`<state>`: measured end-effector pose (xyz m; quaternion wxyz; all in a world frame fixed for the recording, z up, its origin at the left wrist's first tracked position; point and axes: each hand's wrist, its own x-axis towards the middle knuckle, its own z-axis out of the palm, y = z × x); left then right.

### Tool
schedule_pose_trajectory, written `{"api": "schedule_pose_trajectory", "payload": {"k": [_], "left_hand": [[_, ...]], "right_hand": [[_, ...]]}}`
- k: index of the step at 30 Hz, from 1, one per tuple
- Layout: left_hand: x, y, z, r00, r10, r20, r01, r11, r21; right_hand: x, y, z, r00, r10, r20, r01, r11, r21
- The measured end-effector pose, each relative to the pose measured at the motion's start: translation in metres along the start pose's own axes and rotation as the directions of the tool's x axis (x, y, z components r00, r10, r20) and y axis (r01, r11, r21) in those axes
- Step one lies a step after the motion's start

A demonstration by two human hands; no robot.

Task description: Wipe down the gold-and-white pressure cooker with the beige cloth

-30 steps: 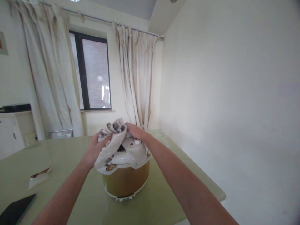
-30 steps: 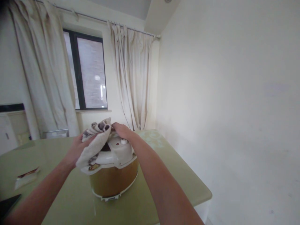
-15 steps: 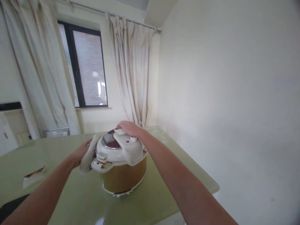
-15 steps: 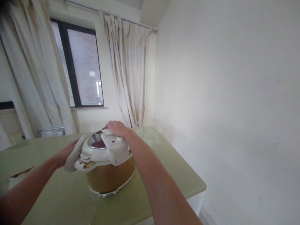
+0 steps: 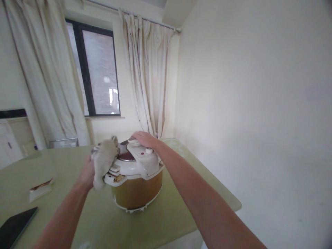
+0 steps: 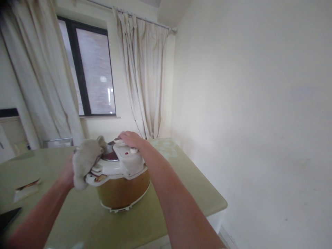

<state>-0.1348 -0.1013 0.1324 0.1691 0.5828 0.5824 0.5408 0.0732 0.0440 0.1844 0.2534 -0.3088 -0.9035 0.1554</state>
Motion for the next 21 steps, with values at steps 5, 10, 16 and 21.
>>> {"api": "schedule_pose_trajectory", "payload": {"k": [5,10,16,21], "left_hand": [[-0.006,0.047,0.01,0.918,0.282,0.278,-0.374,0.848,0.375],[-0.074,0.057,0.041,0.772,0.538,0.338,-0.611,0.481,0.629],[-0.052,0.049,0.029,0.81,0.474,0.346,-0.584,0.588,0.56],[-0.004,0.074,0.026,0.913,0.274,0.303,-0.402,0.736,0.545]], "right_hand": [[-0.006,0.0,0.0,0.999,-0.035,-0.025,0.036,0.998,0.052],[-0.01,0.004,-0.001,0.995,-0.084,-0.06,0.093,0.983,0.158],[-0.008,0.001,-0.005,0.996,-0.082,-0.039,0.089,0.967,0.238],[-0.009,-0.01,-0.011,0.978,0.164,0.129,-0.206,0.864,0.459]]}}
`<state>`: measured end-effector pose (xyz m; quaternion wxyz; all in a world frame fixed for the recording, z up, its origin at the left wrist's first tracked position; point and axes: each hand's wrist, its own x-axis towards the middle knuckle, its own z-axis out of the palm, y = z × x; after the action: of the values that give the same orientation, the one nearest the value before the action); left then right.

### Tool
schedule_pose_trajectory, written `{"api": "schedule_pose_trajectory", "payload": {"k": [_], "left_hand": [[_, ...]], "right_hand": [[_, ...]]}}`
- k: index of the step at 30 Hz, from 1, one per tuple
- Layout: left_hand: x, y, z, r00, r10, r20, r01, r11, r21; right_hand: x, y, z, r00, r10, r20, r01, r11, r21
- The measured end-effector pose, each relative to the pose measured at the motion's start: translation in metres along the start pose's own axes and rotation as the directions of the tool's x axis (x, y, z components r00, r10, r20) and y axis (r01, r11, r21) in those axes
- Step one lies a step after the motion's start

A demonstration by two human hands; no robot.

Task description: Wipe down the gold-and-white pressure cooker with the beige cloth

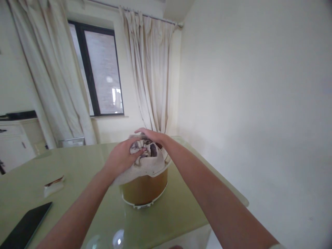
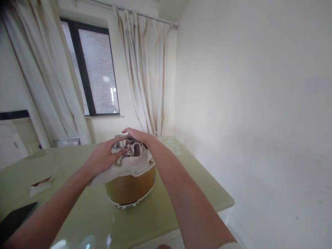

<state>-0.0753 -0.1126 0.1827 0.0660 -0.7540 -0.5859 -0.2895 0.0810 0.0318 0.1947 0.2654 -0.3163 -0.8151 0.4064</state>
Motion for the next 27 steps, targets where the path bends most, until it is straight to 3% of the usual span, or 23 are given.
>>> {"api": "schedule_pose_trajectory", "payload": {"k": [2,4,9,13,16,27], "left_hand": [[0.01,0.014,-0.001,1.0,-0.023,0.0,0.023,0.992,0.126],[0.016,0.032,0.003,1.0,0.005,-0.025,0.0,0.978,0.21],[0.025,0.057,0.014,0.985,0.172,0.016,-0.173,0.977,0.128],[0.032,0.049,0.012,0.959,0.252,0.127,-0.259,0.965,0.045],[0.033,0.041,0.011,0.946,0.299,0.123,-0.303,0.953,0.02],[0.027,0.033,0.017,0.879,0.472,0.06,-0.471,0.881,-0.033]], "right_hand": [[0.002,-0.005,-0.003,0.987,0.148,0.069,-0.153,0.986,0.071],[0.009,-0.009,-0.007,0.972,0.213,0.097,-0.225,0.965,0.137],[0.03,-0.018,-0.012,0.984,0.142,0.109,-0.161,0.969,0.185],[0.03,-0.016,-0.013,0.952,0.215,0.217,-0.253,0.953,0.165],[0.028,-0.012,-0.014,0.926,0.255,0.278,-0.302,0.943,0.138],[0.044,0.001,-0.017,0.957,0.06,0.283,-0.064,0.998,0.007]]}}
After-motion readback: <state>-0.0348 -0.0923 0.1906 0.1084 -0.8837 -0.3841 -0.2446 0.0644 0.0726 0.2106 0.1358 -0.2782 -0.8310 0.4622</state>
